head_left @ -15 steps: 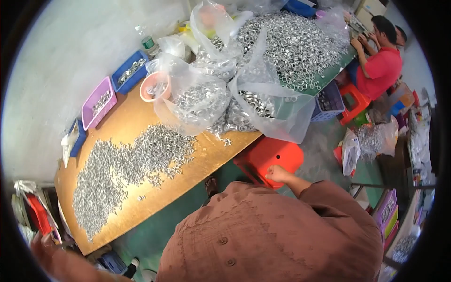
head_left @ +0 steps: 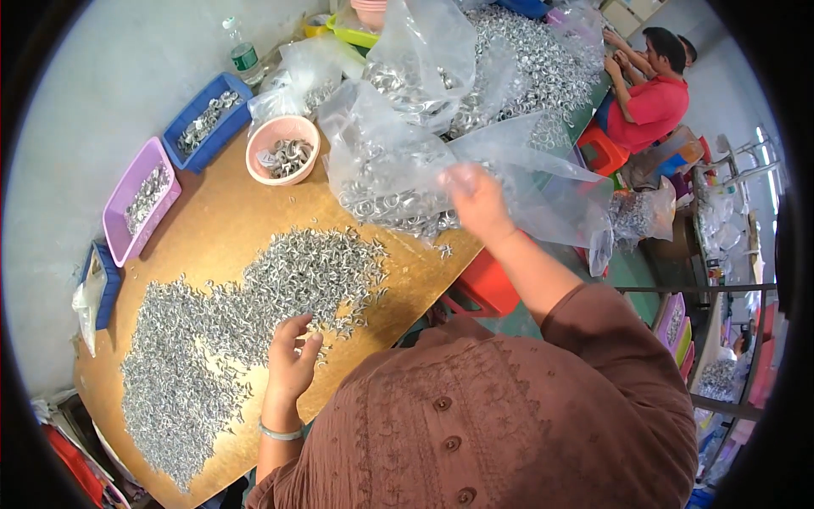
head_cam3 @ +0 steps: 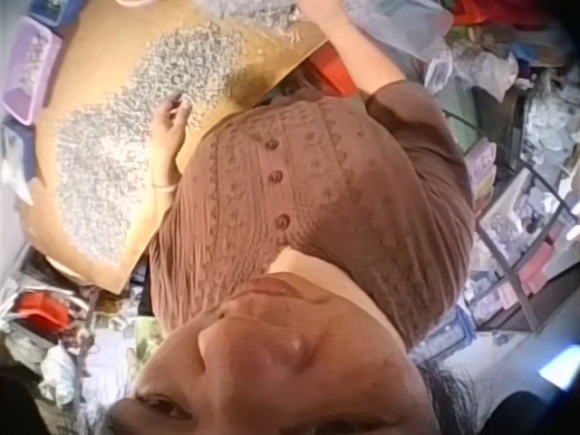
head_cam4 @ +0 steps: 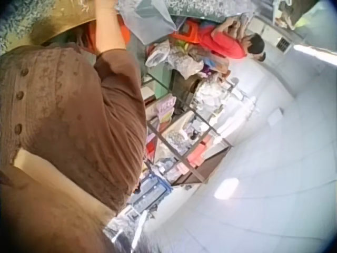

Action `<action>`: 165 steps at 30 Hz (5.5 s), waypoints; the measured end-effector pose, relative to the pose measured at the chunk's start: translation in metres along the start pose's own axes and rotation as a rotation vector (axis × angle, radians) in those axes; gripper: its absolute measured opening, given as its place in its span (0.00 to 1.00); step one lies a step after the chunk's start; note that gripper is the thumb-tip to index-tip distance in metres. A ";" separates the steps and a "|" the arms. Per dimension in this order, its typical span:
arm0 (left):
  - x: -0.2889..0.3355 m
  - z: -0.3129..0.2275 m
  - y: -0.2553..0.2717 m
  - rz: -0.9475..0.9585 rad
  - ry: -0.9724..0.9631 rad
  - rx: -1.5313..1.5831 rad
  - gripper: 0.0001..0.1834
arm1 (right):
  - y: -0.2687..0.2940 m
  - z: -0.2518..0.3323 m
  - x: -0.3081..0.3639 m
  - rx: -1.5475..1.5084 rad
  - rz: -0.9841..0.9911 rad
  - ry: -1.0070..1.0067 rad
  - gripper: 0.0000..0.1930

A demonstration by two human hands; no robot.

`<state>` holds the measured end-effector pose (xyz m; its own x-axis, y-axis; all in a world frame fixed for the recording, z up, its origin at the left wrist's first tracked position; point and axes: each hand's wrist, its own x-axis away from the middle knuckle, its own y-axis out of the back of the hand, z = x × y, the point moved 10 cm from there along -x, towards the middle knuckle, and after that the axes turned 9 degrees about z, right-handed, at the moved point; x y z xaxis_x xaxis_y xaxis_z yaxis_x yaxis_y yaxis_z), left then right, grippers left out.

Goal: The person sorts small metal parts on a table, transfers bags of metal components across the workshop, and connects metal buckle pieces together by hand at another workstation.

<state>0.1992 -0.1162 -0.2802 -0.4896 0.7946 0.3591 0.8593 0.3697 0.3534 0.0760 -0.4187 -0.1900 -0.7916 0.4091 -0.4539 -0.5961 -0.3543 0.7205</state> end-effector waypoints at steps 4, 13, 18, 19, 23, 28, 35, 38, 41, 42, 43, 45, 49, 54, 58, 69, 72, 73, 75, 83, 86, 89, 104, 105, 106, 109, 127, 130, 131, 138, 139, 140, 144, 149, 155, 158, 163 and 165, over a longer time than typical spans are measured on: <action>-0.007 0.006 0.007 0.011 -0.009 -0.108 0.16 | -0.014 -0.069 0.002 -0.599 -0.098 -0.630 0.09; -0.003 0.021 -0.004 0.027 0.001 -0.170 0.16 | -0.014 -0.073 -0.011 -0.903 -0.208 -0.711 0.09; -0.001 0.020 -0.019 0.109 0.061 -0.231 0.17 | -0.005 -0.076 -0.005 -0.797 -0.198 -0.696 0.10; 0.001 0.020 -0.022 0.099 0.070 -0.230 0.18 | 0.003 -0.077 0.000 -0.880 -0.221 -0.656 0.09; 0.009 0.026 -0.042 0.090 0.002 -0.256 0.20 | 0.018 -0.081 0.044 -1.131 -0.269 -0.705 0.14; 0.021 0.048 -0.073 0.197 0.139 -0.199 0.21 | -0.048 -0.086 0.164 -0.878 0.325 -0.970 0.28; 0.022 0.065 -0.030 -0.211 0.100 -0.523 0.32 | -0.137 -0.024 0.189 -0.527 1.118 -0.586 0.13; 0.000 0.064 0.000 -0.268 0.130 -0.695 0.39 | -0.140 -0.016 0.167 -0.495 1.138 -0.624 0.13; -0.030 0.054 0.016 -0.243 0.144 -0.757 0.45 | -0.130 -0.029 0.154 -0.415 1.035 -0.637 0.14; -0.037 0.052 0.020 -0.252 0.150 -0.751 0.46 | -0.126 -0.032 0.150 -0.385 1.005 -0.639 0.13; -0.044 0.053 0.023 -0.256 0.181 -0.746 0.47 | -0.123 -0.032 0.150 -0.371 1.013 -0.639 0.14; -0.051 0.050 0.026 -0.262 0.175 -0.725 0.47 | -0.124 -0.034 0.157 -0.395 1.019 -0.646 0.14; -0.051 0.051 0.031 -0.323 0.132 -0.693 0.42 | -0.130 -0.034 0.177 -0.447 1.108 -0.724 0.14; -0.043 0.048 0.027 -0.349 0.052 -0.656 0.32 | -0.139 -0.025 0.177 -0.421 1.162 -0.769 0.14; -0.029 0.054 0.030 -0.421 0.044 -0.680 0.31 | -0.151 -0.012 0.152 -0.432 1.170 -0.697 0.14; -0.002 0.061 0.021 -0.447 -0.092 -0.684 0.22 | -0.194 0.013 0.121 -0.131 1.284 -0.368 0.17; 0.006 0.065 0.023 -0.469 -0.111 -0.670 0.19 | -0.210 0.084 0.078 -0.098 1.061 0.240 0.26; 0.009 0.067 0.023 -0.473 -0.122 -0.676 0.18 | -0.220 0.095 0.072 -0.103 1.068 0.249 0.26; 0.017 0.073 0.026 -0.491 -0.123 -0.645 0.12 | -0.241 0.118 0.063 -0.014 1.098 0.283 0.36; 0.053 0.108 0.043 -0.555 -0.007 -0.625 0.07 | -0.288 0.158 0.054 0.263 1.044 0.383 0.34; 0.066 0.118 0.052 -0.579 0.023 -0.575 0.08 | -0.288 0.153 0.041 0.181 0.919 0.395 0.32; 0.086 0.121 0.057 -0.687 0.049 -0.581 0.10 | -0.293 0.155 0.038 0.132 0.886 0.433 0.30; 0.250 0.121 -0.049 -0.969 0.572 -0.343 0.14 | -0.324 0.164 0.008 0.067 0.499 0.490 0.19; 0.257 0.122 -0.058 -0.978 0.587 -0.294 0.14 | -0.331 0.160 0.012 0.102 0.510 0.496 0.18; 0.270 0.125 -0.068 -0.999 0.630 -0.248 0.14 | -0.339 0.174 0.020 0.074 0.636 0.453 0.17; 0.286 0.133 -0.094 -0.999 0.682 -0.185 0.13 | -0.341 0.196 0.032 0.080 0.703 0.485 0.13; 0.031 0.074 0.044 -0.418 0.090 -0.760 0.29 | -0.286 0.160 0.045 0.168 0.839 0.613 0.08; 0.003 0.091 0.047 -0.288 0.144 -0.806 0.30 | -0.276 0.153 0.038 0.195 0.767 0.564 0.11; -0.003 0.094 0.048 -0.262 0.144 -0.804 0.30 | -0.276 0.144 0.036 0.185 0.771 0.511 0.11; 0.002 0.100 0.052 -0.250 0.066 -0.788 0.22 | -0.288 0.100 0.012 0.200 0.799 0.150 0.14; 0.006 0.100 0.054 -0.260 0.068 -0.792 0.21 | -0.282 0.110 0.005 0.176 0.682 0.218 0.16; 0.010 0.099 0.056 -0.269 0.066 -0.799 0.19 | -0.274 0.121 -0.001 0.156 0.560 0.282 0.17; 0.019 0.102 0.060 -0.279 0.109 -0.758 0.18 | -0.308 0.145 0.019 0.130 0.791 0.363 0.23; 0.034 0.113 0.062 -0.304 0.174 -0.832 0.22 | -0.310 0.175 0.055 0.143 0.836 0.466 0.14; 0.024 0.093 0.066 -0.302 -0.066 -0.800 0.26 | -0.273 0.158 0.062 0.071 0.981 0.314 0.20; 0.008 0.086 0.043 -0.171 -0.053 -0.861 0.30 | -0.253 0.129 0.056 0.214 0.883 0.109 0.23; -0.001 0.071 0.005 -0.050 -0.189 -0.835 0.26 | -0.257 0.128 0.075 0.189 0.837 0.155 0.19; 0.000 0.072 0.003 -0.054 -0.193 -0.827 0.25 | -0.255 0.131 0.077 0.170 0.800 0.186 0.19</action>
<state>0.2127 -0.0806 -0.3408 -0.4281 0.8821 0.1965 0.4142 -0.0017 0.9102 0.1839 -0.1868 -0.3400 -0.9853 -0.0620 0.1592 0.1708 -0.3411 0.9244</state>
